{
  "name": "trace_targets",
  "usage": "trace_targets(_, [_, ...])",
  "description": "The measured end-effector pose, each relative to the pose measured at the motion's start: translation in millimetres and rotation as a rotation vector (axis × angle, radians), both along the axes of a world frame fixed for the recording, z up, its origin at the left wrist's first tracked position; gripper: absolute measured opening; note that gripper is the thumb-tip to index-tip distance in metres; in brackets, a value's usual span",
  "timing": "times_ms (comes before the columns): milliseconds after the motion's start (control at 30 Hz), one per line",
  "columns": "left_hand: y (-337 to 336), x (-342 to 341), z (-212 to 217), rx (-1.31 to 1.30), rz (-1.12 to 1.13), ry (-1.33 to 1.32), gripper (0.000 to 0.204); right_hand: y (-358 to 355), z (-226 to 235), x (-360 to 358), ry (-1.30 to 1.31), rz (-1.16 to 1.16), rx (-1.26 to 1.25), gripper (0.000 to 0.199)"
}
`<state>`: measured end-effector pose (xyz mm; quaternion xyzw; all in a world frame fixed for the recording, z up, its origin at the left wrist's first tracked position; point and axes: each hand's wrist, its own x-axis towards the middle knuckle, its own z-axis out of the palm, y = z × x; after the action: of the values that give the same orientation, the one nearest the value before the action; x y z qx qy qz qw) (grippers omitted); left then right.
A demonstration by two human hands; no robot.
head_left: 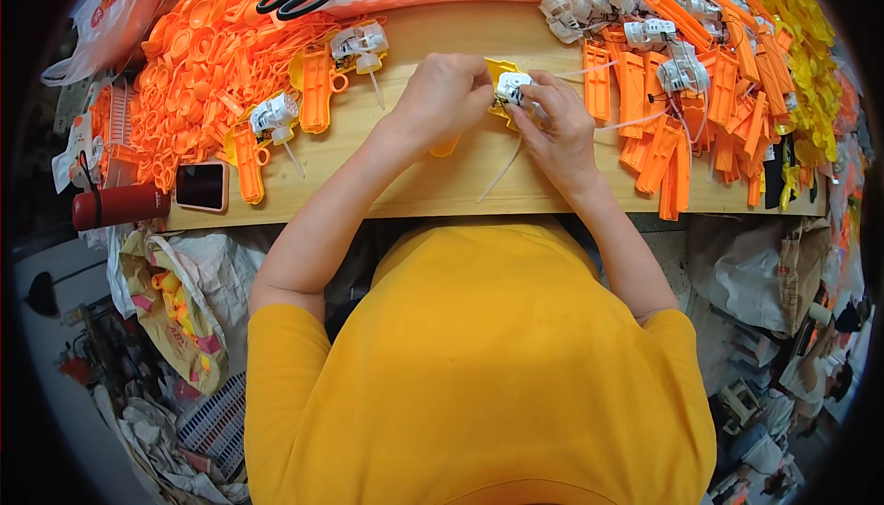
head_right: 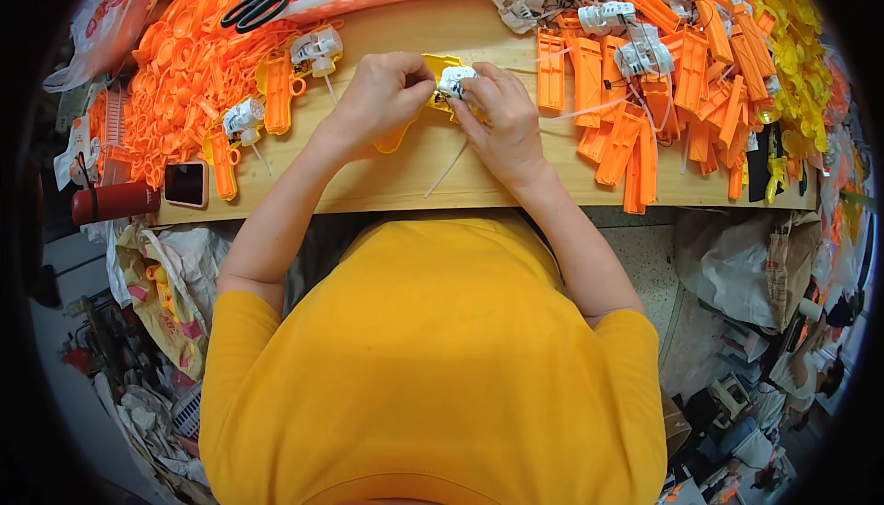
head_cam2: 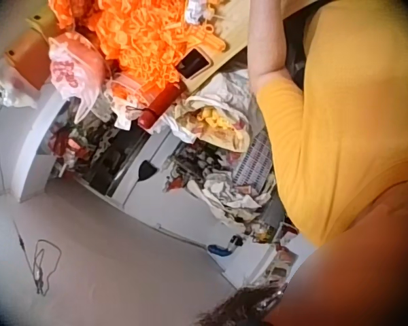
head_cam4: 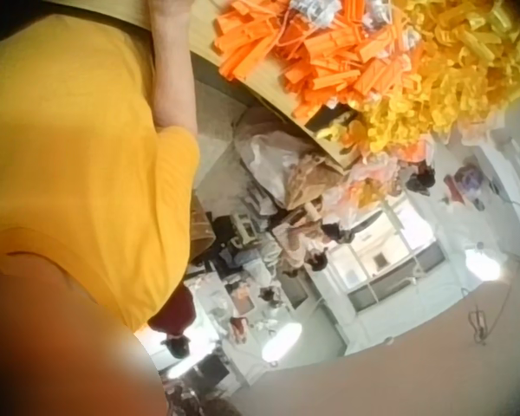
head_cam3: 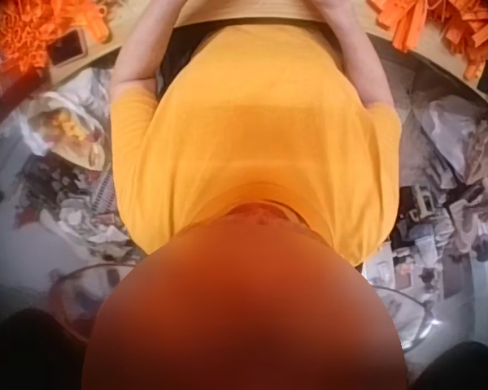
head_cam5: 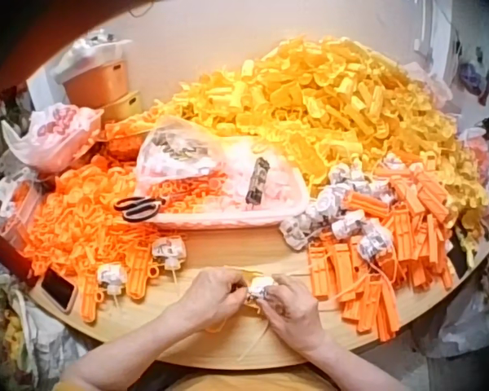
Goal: Manually assembling plastic toy guns from multiple components at a factory workstation.
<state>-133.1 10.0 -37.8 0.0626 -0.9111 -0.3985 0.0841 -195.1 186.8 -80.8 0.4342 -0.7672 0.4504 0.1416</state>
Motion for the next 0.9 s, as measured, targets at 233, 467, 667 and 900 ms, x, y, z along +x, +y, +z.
trace_targets(233, [-3.0, -12.5, 4.4, -0.102, -0.048, -0.29, 0.012, -1.2, -4.3, 2.4, -0.161, 0.011, -0.061, 0.031])
trace_targets(467, [-0.1, -2.0, -0.4, -0.01, 0.102, -0.067, 0.023, -2.4, -1.3, 0.4, -0.037, 0.041, -0.035, 0.031])
trace_targets(667, [-33.5, 35.8, 28.2, -0.128, 0.001, 0.006, 0.045, -6.4, 1.4, -0.1, -0.014, 0.011, -0.042, 0.031])
trace_targets(900, [-38.4, 44.4, 23.2, -0.056, -0.054, 0.132, 0.039, -14.4, 5.5, 5.2, 0.002, 0.015, -0.011, 0.03])
